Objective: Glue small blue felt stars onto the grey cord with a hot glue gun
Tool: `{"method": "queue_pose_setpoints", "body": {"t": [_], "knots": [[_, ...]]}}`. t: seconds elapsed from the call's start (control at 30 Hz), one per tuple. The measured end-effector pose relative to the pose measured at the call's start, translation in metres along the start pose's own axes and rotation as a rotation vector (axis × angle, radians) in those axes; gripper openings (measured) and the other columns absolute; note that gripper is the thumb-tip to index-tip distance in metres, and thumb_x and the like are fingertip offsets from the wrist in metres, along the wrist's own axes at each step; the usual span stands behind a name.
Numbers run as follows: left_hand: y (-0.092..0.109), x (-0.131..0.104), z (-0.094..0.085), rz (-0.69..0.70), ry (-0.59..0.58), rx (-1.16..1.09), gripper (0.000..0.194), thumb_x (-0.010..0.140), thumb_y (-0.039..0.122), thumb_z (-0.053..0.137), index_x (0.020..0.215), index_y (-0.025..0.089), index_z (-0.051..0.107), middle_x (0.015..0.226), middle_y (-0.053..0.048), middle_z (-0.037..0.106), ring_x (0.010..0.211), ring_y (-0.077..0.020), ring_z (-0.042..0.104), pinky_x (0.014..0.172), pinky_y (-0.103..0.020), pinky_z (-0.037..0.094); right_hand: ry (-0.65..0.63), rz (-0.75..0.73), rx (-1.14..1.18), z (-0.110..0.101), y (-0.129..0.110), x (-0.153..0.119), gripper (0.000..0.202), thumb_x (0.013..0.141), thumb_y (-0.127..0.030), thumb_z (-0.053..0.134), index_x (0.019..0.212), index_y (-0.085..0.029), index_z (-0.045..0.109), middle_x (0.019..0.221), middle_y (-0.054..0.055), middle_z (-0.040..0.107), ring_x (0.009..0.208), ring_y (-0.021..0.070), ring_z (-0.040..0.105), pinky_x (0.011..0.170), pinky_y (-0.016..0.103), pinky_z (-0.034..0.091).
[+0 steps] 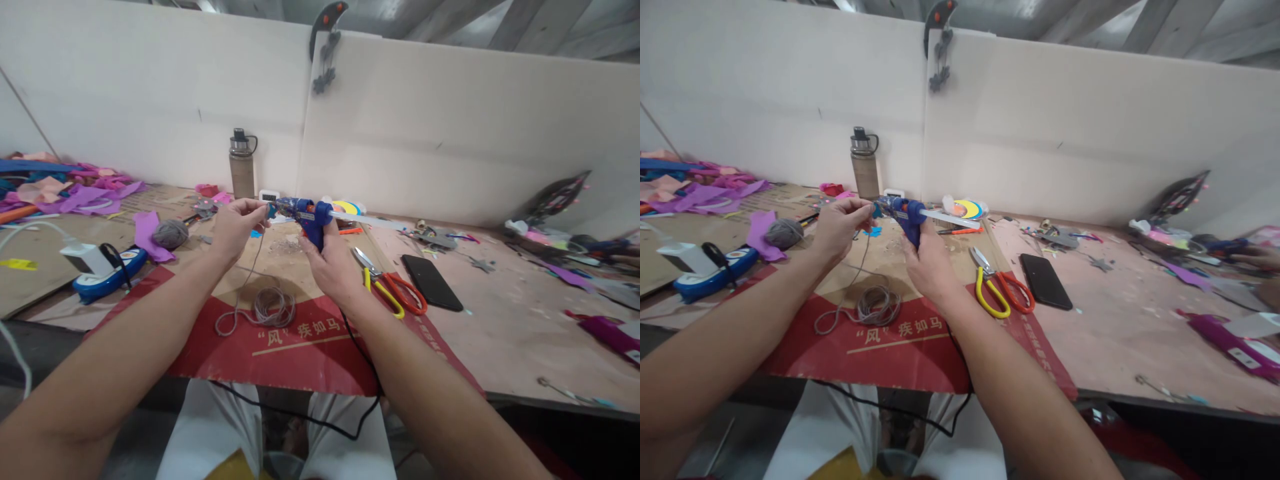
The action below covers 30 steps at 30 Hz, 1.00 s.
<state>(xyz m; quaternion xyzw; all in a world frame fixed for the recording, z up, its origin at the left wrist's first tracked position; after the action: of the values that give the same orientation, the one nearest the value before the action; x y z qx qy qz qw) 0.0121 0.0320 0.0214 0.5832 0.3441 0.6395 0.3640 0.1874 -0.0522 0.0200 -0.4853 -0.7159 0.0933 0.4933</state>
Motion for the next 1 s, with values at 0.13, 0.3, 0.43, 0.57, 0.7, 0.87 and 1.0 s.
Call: {"method": "queue_pose_setpoints", "body": {"t": [0.13, 0.3, 0.43, 0.57, 0.7, 0.87, 1.0], "knots": [[-0.0008, 0.0012, -0.0007, -0.006, 0.016, -0.048, 0.014, 0.068, 0.025, 0.071, 0.071, 0.014, 0.064, 0.055, -0.001, 0.062, 0.047, -0.0092, 0.057, 0.046, -0.02, 0.047, 0.008, -0.011, 0.006, 0.0004, 0.0001, -0.0003, 0.052, 0.086, -0.026, 0.048, 0.137, -0.018, 0.041, 0.115, 0.015, 0.063, 0.107, 0.0295, 0.059, 0.089, 0.043, 0.047], [-0.0015, 0.0025, -0.0025, -0.023, 0.025, -0.107, 0.017, 0.066, 0.026, 0.073, 0.072, 0.013, 0.063, 0.057, 0.0, 0.061, 0.05, -0.0108, 0.06, 0.045, -0.02, 0.045, 0.007, -0.006, 0.008, 0.0007, -0.0016, -0.0012, 0.054, 0.086, -0.026, 0.048, 0.139, -0.019, 0.04, 0.116, 0.014, 0.063, 0.104, 0.029, 0.06, 0.089, 0.044, 0.047], [-0.0005, 0.0021, -0.0028, -0.037, 0.031, -0.106, 0.018, 0.066, 0.027, 0.073, 0.071, 0.013, 0.062, 0.057, 0.0, 0.06, 0.052, -0.0117, 0.062, 0.045, -0.02, 0.046, 0.007, 0.001, 0.011, 0.0005, -0.0017, -0.0014, 0.053, 0.086, -0.027, 0.048, 0.138, -0.018, 0.04, 0.116, 0.015, 0.063, 0.105, 0.0301, 0.06, 0.09, 0.045, 0.046], [0.0007, 0.0016, -0.0021, -0.048, 0.031, -0.092, 0.018, 0.067, 0.028, 0.072, 0.07, 0.014, 0.061, 0.058, 0.0, 0.059, 0.053, -0.0121, 0.063, 0.043, -0.019, 0.044, 0.023, 0.001, 0.042, 0.0014, 0.0016, -0.0004, 0.055, 0.085, -0.027, 0.049, 0.138, -0.018, 0.04, 0.113, 0.015, 0.063, 0.108, 0.0304, 0.058, 0.092, 0.046, 0.046], [0.0006, 0.0016, -0.0022, -0.064, 0.039, -0.085, 0.017, 0.068, 0.027, 0.072, 0.07, 0.015, 0.061, 0.057, 0.0, 0.06, 0.051, -0.0116, 0.062, 0.043, -0.019, 0.043, 0.061, -0.055, 0.15, 0.0017, 0.0052, 0.002, 0.052, 0.085, -0.027, 0.049, 0.136, -0.021, 0.042, 0.113, 0.012, 0.064, 0.111, 0.0273, 0.056, 0.097, 0.048, 0.044], [-0.0001, 0.002, -0.0025, -0.058, 0.033, -0.112, 0.018, 0.066, 0.027, 0.073, 0.07, 0.014, 0.061, 0.057, 0.001, 0.06, 0.049, -0.012, 0.062, 0.04, -0.019, 0.041, 0.056, -0.073, 0.144, 0.0016, 0.0047, 0.0031, 0.052, 0.085, -0.027, 0.05, 0.136, -0.021, 0.042, 0.117, 0.012, 0.062, 0.111, 0.0267, 0.056, 0.099, 0.046, 0.042], [0.0005, 0.0012, -0.0024, -0.044, 0.042, -0.061, 0.015, 0.067, 0.026, 0.072, 0.07, 0.014, 0.062, 0.054, 0.0, 0.06, 0.048, -0.0115, 0.062, 0.037, -0.018, 0.037, 0.02, 0.004, 0.043, 0.0021, 0.0023, 0.0007, 0.055, 0.085, -0.027, 0.05, 0.139, -0.02, 0.039, 0.119, 0.015, 0.062, 0.105, 0.0287, 0.06, 0.092, 0.045, 0.045]]}}
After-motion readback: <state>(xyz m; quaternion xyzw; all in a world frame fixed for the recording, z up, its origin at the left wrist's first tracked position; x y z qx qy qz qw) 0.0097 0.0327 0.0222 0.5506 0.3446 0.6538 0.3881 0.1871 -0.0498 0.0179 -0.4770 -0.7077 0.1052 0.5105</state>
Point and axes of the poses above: each hand's wrist, its own x-axis towards the middle knuckle, its own z-axis out of the palm, y = z × x, the point moved 3 cm from there along x, towards the middle knuckle
